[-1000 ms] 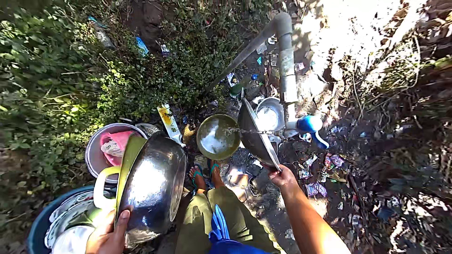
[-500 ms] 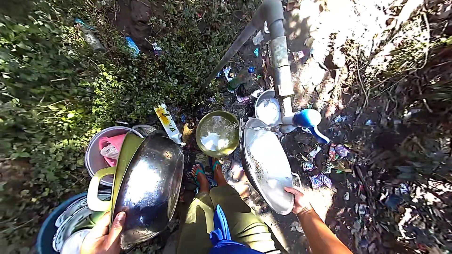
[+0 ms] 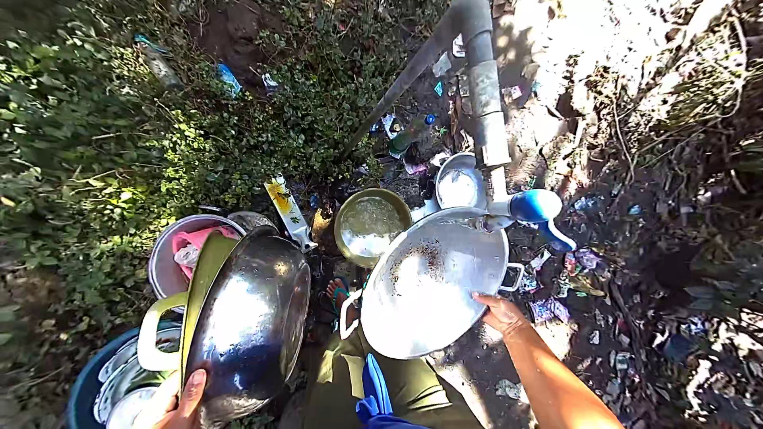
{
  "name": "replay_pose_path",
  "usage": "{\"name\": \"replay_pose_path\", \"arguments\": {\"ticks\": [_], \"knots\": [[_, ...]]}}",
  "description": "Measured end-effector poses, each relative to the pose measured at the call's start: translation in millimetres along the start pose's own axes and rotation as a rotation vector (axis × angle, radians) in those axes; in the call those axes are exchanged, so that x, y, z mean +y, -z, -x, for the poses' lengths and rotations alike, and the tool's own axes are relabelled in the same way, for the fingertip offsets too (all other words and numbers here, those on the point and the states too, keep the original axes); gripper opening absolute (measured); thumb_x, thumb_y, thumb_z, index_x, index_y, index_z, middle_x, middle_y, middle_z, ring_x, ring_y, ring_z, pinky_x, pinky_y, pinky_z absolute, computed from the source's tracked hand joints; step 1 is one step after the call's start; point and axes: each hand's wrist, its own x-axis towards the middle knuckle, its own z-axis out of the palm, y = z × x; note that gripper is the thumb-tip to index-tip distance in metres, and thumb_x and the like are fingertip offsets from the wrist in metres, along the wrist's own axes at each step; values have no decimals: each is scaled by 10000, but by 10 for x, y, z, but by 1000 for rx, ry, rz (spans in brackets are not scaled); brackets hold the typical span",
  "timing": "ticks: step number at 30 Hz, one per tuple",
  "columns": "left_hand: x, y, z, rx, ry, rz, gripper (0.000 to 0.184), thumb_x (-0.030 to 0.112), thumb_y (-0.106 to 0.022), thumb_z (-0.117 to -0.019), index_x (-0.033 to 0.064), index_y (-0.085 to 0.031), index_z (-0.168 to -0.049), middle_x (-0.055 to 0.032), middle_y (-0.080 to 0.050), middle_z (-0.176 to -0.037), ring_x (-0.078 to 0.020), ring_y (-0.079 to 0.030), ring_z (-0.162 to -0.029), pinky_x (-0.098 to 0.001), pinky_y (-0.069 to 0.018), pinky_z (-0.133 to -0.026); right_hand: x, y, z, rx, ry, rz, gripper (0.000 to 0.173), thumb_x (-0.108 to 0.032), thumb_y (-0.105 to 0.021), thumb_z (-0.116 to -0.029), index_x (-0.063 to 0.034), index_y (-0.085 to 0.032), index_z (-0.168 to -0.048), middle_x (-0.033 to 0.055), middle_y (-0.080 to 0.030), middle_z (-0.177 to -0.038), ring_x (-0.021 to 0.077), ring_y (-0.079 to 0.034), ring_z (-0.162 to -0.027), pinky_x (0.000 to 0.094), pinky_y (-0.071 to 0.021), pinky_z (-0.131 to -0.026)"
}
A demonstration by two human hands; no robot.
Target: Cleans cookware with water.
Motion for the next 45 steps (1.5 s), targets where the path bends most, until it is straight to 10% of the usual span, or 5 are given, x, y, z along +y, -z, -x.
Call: {"name": "replay_pose_path", "arguments": {"ticks": [13, 24, 35, 40, 45], "knots": [[-193, 56, 66, 30, 47, 49, 256, 290, -573, -1014, 44, -642, -1030, 122, -670, -900, 72, -639, -865, -183, -554, -832, -787, -721, -392, 82, 599, 355, 299, 30, -573, -949, 103, -567, -1239, 107, -660, -1131, 55, -635, -1018, 222, -535, -928], [-108, -21, 118, 143, 249, 166, 101, 161, -596, -999, 89, -626, -1064, 159, -684, -907, 82, -652, -884, -183, -556, -861, -1015, -1334, -106, 191, 1214, 631, 307, -60, -591, -901, 138, -694, -1112, 260, -696, -1196, 271, -641, -1200, 369, -462, -1088], [-310, -36, 120, -133, 38, -108, 439, 460, -569, -968, 46, -715, -987, -31, -691, -887, -77, -650, -827, -343, -550, -785, -1229, -1956, 166, 136, 1300, 987, 328, 5, -538, -958, 44, -709, -1236, 234, -674, -1311, 378, -593, -1316, 469, -393, -1184], [-158, -205, 172, -318, -93, -446, 294, 248, -628, -994, -23, -730, -1045, -224, -727, -990, -396, -716, -962, -617, -548, -860, -1259, -2460, 297, 89, 1031, 922, 320, -82, -535, -1031, 73, -655, -1284, 233, -648, -1345, 281, -600, -1310, 404, -437, -1143], [-148, -405, 66, -479, -177, -554, 296, 296, -597, -1017, 44, -735, -1091, -195, -733, -1016, -398, -712, -995, -600, -539, -862, -1283, -2802, 218, 26, 1031, 1017, 318, -145, -532, -1035, 99, -679, -1175, 289, -675, -1179, 318, -640, -1162, 476, -473, -1043]]}}
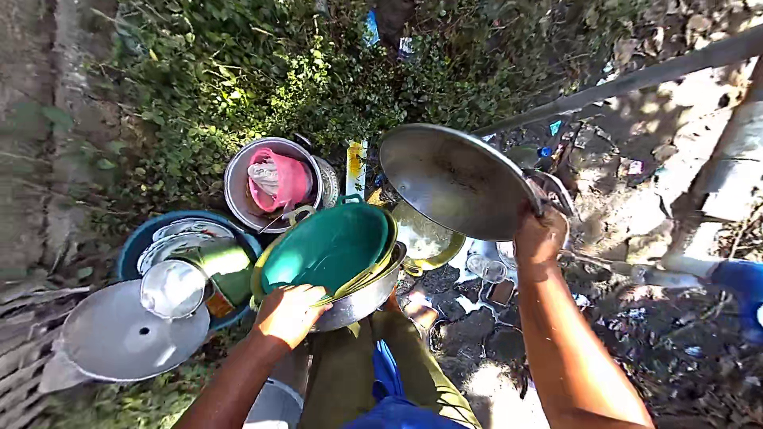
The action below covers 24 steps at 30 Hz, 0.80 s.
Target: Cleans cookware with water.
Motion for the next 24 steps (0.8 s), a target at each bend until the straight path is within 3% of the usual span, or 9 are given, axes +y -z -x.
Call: {"name": "replay_pose_path", "arguments": {"ticks": [2, 4, 6, 8, 10, 12, 17, 21, 24], "knots": [[-38, -76, -31, -6, -61, 12, 311, 302, -575, -1030, 47, -726, -1125, -194, -733, -1044, -392, -708, -1024, -595, -531, -903, 18, -58, -63, -8, 37, -23, 334, -159, -510, -1045, 87, -674, -1201, 266, -677, -1213, 285, -639, -1183, 448, -477, -1051], [-17, -71, -50, -75, -54, -1, 316, 310, -567, -1037, 67, -721, -1168, -180, -732, -1098, -377, -695, -1076, -585, -511, -952, 44, -88, -91, 5, 0, -92, 331, -180, -523, -1047, 98, -653, -1169, 227, -674, -1136, 206, -635, -1078, 376, -497, -976], [0, -140, -29, -29, -90, -28, 275, 289, -602, -1014, 90, -748, -1133, -154, -749, -1050, -360, -715, -1019, -572, -529, -917, 64, -110, -71, 35, -73, -229, 319, -186, -554, -1039, 101, -606, -1169, 141, -625, -1039, 100, -593, -956, 278, -500, -889], [0, -297, -2, 91, -165, -41, 216, 249, -629, -987, 84, -761, -1031, -136, -752, -943, -344, -733, -912, -562, -555, -838, 93, -109, -34, 36, -86, -382, 349, -166, -547, -1040, 109, -546, -1254, 125, -613, -1105, 64, -606, -997, 241, -516, -915], [42, -466, 14, 177, -215, -73, 211, 251, -608, -985, 95, -726, -906, -110, -723, -824, -315, -729, -805, -534, -575, -732, 151, -115, -27, 30, -32, -544, 395, -144, -526, -1044, 111, -475, -1342, 134, -608, -1214, 78, -623, -1096, 252, -525, -985], [153, -572, 36, 178, -223, -96, 258, 271, -577, -1009, 107, -707, -859, -93, -695, -767, -294, -716, -759, -503, -573, -702, 119, -118, -18, 14, 12, -655, 442, -121, -503, -1054, 99, -396, -1422, 142, -586, -1307, 106, -614, -1182, 273, -514, -1044], [398, -842, 117, 124, -283, 7, 230, 259, -602, -1010, 102, -745, -921, -107, -714, -822, -306, -718, -810, -524, -571, -773, -86, -39, 96, -169, -129, -602, 536, -77, -542, -1019, 43, -330, -1496, 129, -582, -1322, 103, -643, -1135, 278, -559, -976], [450, -1059, 198, 149, -362, 28, 196, 247, -613, -1002, 124, -731, -906, -86, -690, -795, -288, -704, -796, -504, -567, -750, -141, -30, 343, -380, -387, -526, 390, -26, -550, -985, 25, -462, -1362, 90, -642, -1115, 108, -684, -924, 303, -603, -812], [483, -1156, 237, 148, -369, 11, 169, 199, -613, -987, 104, -737, -922, -105, -689, -795, -311, -709, -796, -519, -565, -742, -41, -81, 602, -504, -571, -403, 338, -36, -559, -976, 26, -517, -1306, 119, -654, -1046, 156, -678, -854, 356, -597, -741]]}}
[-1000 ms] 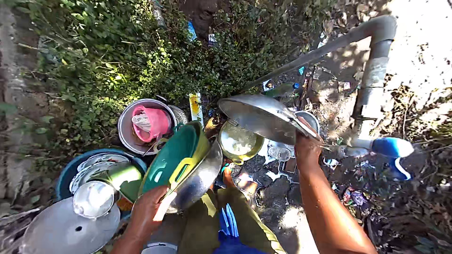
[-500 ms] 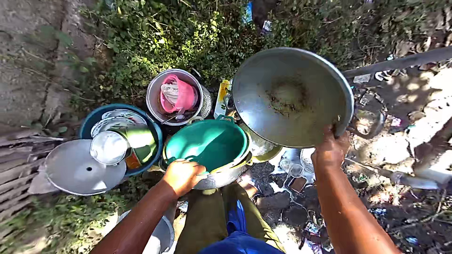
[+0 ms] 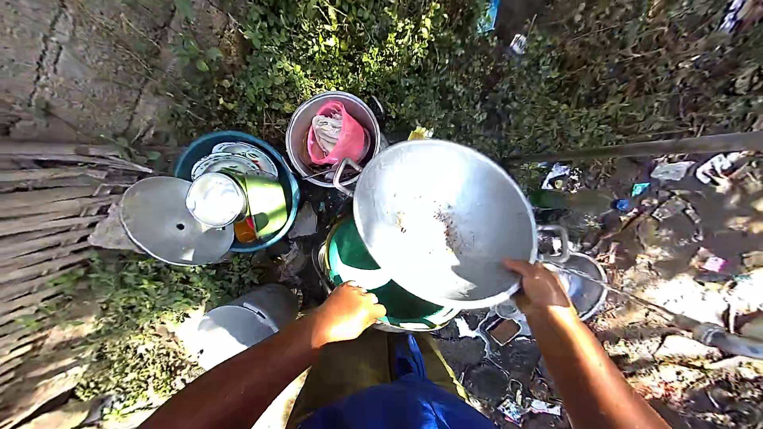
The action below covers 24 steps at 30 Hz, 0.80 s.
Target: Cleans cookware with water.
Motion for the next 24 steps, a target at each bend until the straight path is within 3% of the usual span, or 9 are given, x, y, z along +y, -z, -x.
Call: {"name": "replay_pose_path", "arguments": {"ticks": [6, 8, 12, 16, 18, 19, 21, 23, 24], "knots": [[107, -170, 76, 103, -9, -90, 124, 152, -665, -935, 100, -725, -840, -90, -706, -763, -282, -730, -799, -491, -582, -726, 267, -41, -45, -93, -85, 290, 407, -67, -619, -965, 18, -516, -1350, 144, -638, -1092, 163, -633, -896, 357, -541, -776], [140, -173, 95, 126, -8, -129, 91, 135, -671, -920, 107, -728, -855, -74, -703, -753, -263, -729, -786, -464, -586, -720, 276, -68, -167, -183, -122, 248, 408, -57, -605, -964, -8, -503, -1356, 120, -647, -1046, 154, -659, -848, 342, -573, -718], [288, -32, 87, 84, -6, -170, 60, 87, -685, -895, 84, -725, -941, -87, -688, -725, -275, -719, -741, -440, -577, -697, 416, -203, -458, -393, -380, 124, 303, -59, -533, -999, -37, -494, -1299, 159, -670, -1015, 258, -691, -840, 456, -597, -694], [335, 58, 116, 137, -48, -138, 100, 129, -732, -871, 103, -726, -967, -76, -700, -830, -270, -713, -821, -438, -576, -738, 396, -249, -555, -503, -401, 129, 252, -60, -505, -1006, -45, -506, -1258, 144, -681, -986, 252, -699, -836, 450, -602, -697], [338, 61, 183, 230, -100, -168, 230, 278, -770, -840, 149, -738, -1027, -37, -710, -911, -238, -695, -898, -405, -554, -792, 358, -247, -516, -520, -346, 92, 219, -31, -501, -990, -37, -529, -1207, 125, -688, -950, 224, -699, -803, 424, -604, -677], [333, 56, 232, 285, -121, -157, 386, 438, -772, -822, 162, -738, -1089, -33, -712, -975, -235, -673, -948, -397, -520, -822, 353, -244, -496, -542, -318, 57, 222, -12, -497, -970, -45, -536, -1187, 107, -697, -944, 204, -705, -805, 408, -610, -682], [369, 35, 378, 432, -69, -79, 581, 673, -635, -865, 191, -732, -1175, -70, -699, -1137, -262, -648, -1088, -424, -502, -963, 343, -243, -461, -599, -257, 43, 281, 5, -487, -938, -58, -530, -1208, 74, -708, -966, 162, -712, -836, 367, -620, -723], [419, -79, 547, 763, 191, 23, 594, 713, -467, -961, 198, -687, -1157, -111, -623, -1266, -264, -560, -1228, -421, -414, -1083, 345, -257, -425, -588, -207, 65, 298, 23, -510, -925, -41, -528, -1215, 71, -711, -947, 150, -715, -821, 350, -624, -723], [422, -119, 609, 909, 424, 86, 582, 648, -438, -998, 150, -639, -1224, -163, -567, -1348, -294, -504, -1312, -447, -369, -1133, 343, -256, -421, -578, -188, 75, 294, 29, -518, -923, -33, -530, -1210, 72, -713, -935, 149, -717, -807, 347, -625, -715]]}}
